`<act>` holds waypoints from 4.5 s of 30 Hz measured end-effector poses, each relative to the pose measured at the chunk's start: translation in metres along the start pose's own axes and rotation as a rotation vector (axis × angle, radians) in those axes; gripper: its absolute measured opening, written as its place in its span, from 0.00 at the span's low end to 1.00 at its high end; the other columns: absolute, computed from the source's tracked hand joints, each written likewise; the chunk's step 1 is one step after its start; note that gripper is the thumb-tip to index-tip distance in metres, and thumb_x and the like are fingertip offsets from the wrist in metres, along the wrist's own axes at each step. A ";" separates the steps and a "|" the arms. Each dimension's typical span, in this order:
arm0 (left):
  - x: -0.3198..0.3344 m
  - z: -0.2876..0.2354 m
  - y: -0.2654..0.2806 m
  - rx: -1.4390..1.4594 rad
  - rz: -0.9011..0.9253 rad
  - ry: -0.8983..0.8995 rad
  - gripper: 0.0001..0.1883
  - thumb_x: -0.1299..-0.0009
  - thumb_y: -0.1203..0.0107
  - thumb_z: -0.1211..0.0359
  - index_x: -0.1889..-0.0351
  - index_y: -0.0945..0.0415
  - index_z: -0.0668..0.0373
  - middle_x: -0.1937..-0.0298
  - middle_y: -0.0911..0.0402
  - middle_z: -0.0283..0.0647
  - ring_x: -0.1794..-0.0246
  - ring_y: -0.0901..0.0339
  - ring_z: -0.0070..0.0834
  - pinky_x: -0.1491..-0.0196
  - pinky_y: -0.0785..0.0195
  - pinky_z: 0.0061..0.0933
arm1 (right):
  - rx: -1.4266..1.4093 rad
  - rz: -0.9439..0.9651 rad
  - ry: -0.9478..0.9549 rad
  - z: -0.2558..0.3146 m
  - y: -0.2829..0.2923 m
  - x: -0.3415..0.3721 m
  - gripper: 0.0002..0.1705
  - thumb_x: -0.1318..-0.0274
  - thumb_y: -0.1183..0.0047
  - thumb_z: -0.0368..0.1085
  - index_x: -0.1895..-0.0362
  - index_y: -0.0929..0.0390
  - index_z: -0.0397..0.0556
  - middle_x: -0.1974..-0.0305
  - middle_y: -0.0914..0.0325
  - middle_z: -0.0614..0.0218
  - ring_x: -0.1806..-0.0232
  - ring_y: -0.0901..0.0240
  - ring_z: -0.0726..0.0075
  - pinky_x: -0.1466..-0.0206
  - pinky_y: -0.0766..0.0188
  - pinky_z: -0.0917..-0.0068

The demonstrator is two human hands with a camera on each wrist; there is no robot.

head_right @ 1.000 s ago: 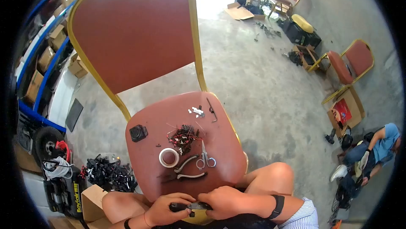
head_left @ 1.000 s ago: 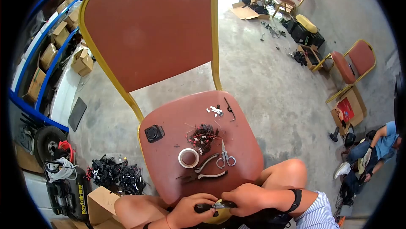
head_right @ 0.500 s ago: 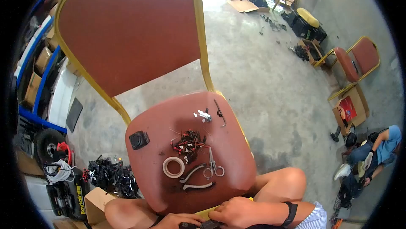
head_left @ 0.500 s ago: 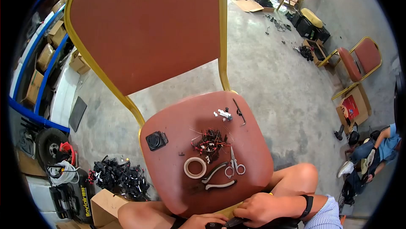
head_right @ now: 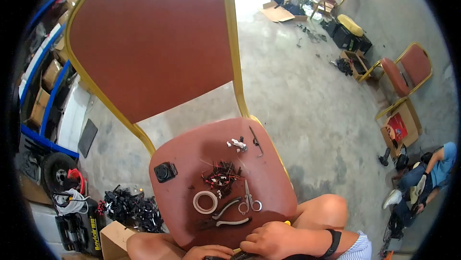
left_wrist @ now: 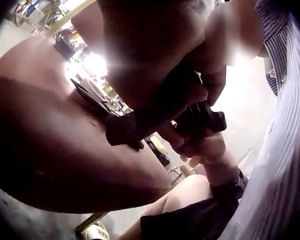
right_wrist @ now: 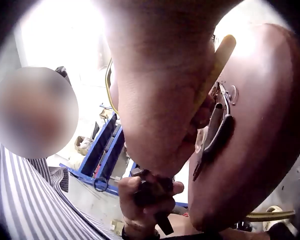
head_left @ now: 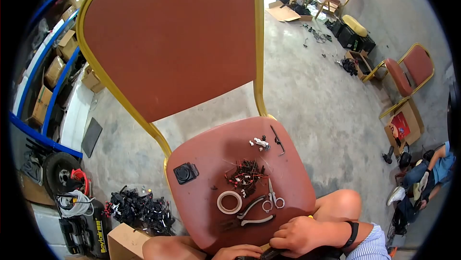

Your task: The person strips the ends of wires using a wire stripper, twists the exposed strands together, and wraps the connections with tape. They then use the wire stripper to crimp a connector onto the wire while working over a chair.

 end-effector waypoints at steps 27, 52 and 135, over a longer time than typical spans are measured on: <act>0.026 -0.017 0.033 -0.018 -0.134 -0.069 0.10 0.28 0.40 0.71 0.54 0.15 0.66 0.47 0.15 0.44 0.48 0.19 0.33 0.43 0.27 0.33 | 0.143 -0.284 -0.199 -0.037 0.016 0.004 0.17 0.59 0.35 0.38 0.61 0.20 0.51 0.72 0.20 0.59 0.69 0.20 0.48 0.68 0.23 0.57; -0.005 -0.023 0.046 0.007 -0.430 -0.122 0.11 0.29 0.38 0.73 0.50 0.17 0.65 0.55 0.13 0.38 0.55 0.20 0.22 0.49 0.26 0.26 | 0.082 -0.644 -0.633 -0.047 0.020 -0.028 0.16 0.37 0.44 0.41 0.53 0.25 0.42 0.61 0.20 0.48 0.57 0.21 0.42 0.53 0.27 0.53; -0.027 -0.023 0.049 -0.135 -0.550 -0.453 0.23 0.33 0.37 0.83 0.40 0.30 0.65 0.43 0.19 0.45 0.42 0.20 0.31 0.39 0.25 0.30 | 0.679 -0.595 -0.250 0.005 0.036 -0.033 0.35 0.51 0.44 0.32 0.34 0.26 0.48 0.46 0.22 0.64 0.45 0.26 0.57 0.48 0.33 0.62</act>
Point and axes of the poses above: each hand's wrist, its own x-axis away from the middle knuckle, its own y-axis out of the back of the hand, z = x × y, the point moved 5 cm from there along -x, towards the middle knuckle
